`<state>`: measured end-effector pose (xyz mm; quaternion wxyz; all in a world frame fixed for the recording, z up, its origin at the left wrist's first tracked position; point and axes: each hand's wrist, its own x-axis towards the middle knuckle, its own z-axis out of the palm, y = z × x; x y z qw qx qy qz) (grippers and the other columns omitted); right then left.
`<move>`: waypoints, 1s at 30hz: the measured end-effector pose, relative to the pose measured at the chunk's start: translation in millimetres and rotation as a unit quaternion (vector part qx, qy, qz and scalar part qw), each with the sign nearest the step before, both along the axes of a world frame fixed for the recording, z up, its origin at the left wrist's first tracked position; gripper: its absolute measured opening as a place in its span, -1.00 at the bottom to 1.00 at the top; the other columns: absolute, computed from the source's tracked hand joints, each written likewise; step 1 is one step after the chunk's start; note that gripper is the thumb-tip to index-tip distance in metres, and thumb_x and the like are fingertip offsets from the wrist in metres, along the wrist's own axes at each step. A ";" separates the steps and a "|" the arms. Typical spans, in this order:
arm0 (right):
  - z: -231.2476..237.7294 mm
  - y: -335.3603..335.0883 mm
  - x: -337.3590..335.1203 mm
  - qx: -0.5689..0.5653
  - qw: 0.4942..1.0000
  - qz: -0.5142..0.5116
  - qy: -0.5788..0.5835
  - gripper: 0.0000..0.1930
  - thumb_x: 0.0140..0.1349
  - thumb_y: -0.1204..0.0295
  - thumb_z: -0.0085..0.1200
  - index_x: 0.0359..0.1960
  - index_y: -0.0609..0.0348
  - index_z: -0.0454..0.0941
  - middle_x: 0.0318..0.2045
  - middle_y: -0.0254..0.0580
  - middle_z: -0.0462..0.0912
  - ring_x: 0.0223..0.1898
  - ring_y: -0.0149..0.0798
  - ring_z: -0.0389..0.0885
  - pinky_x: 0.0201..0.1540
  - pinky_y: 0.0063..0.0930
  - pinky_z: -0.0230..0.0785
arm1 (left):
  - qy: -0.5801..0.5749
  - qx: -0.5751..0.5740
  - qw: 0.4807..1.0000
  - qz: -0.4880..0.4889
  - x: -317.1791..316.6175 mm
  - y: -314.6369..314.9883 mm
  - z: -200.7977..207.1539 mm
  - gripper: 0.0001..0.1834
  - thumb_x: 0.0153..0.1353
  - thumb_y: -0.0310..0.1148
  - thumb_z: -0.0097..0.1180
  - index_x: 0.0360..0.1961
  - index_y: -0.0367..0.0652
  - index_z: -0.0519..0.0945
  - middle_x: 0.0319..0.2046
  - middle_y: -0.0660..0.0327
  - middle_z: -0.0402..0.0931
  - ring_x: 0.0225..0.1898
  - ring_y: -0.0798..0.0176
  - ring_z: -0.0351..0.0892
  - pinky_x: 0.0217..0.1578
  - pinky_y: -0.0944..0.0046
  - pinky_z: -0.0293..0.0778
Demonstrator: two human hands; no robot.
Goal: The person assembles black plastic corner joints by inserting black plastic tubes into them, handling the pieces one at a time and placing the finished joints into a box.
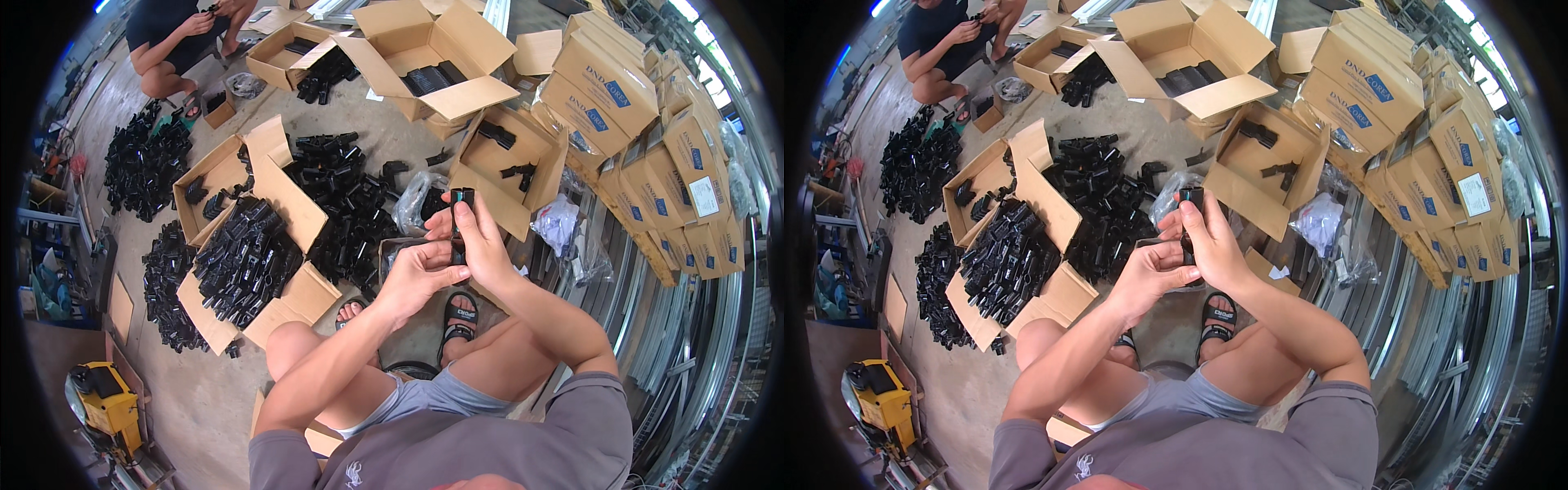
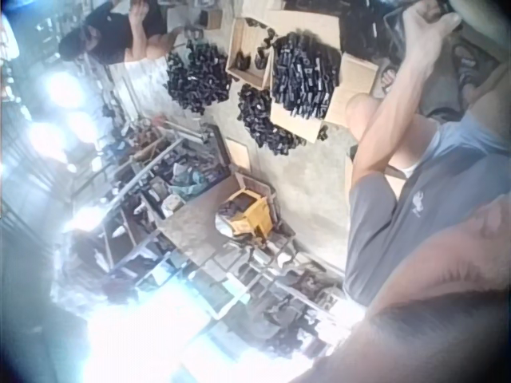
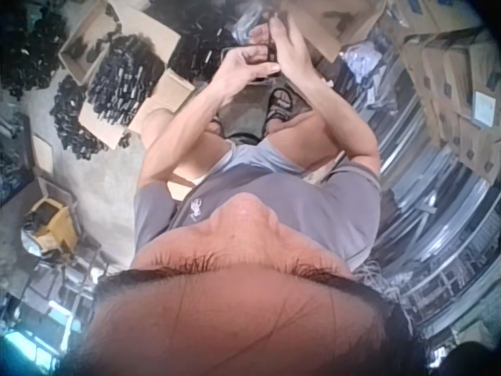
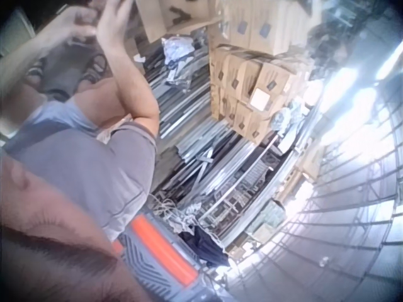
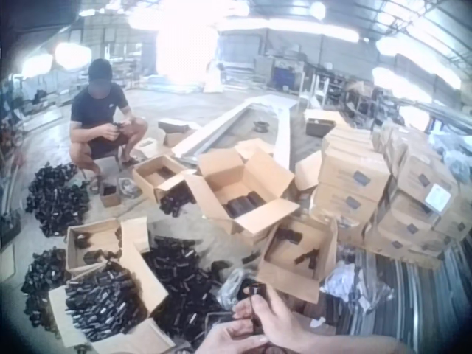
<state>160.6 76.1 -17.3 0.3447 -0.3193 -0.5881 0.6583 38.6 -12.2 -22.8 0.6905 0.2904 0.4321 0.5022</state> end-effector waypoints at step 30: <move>-214.7 118.8 54.4 0.215 0.719 0.188 -0.633 -0.77 0.26 0.34 0.00 -0.15 0.10 0.66 -0.16 0.11 0.69 -0.03 0.15 0.62 0.03 0.00 0.47 | 0.074 0.039 0.973 0.217 -56.2 4.8 12.4 -0.68 0.28 -0.54 0.20 0.05 -0.33 0.50 -0.23 0.30 0.61 -0.22 0.52 0.53 -0.16 0.47 0.49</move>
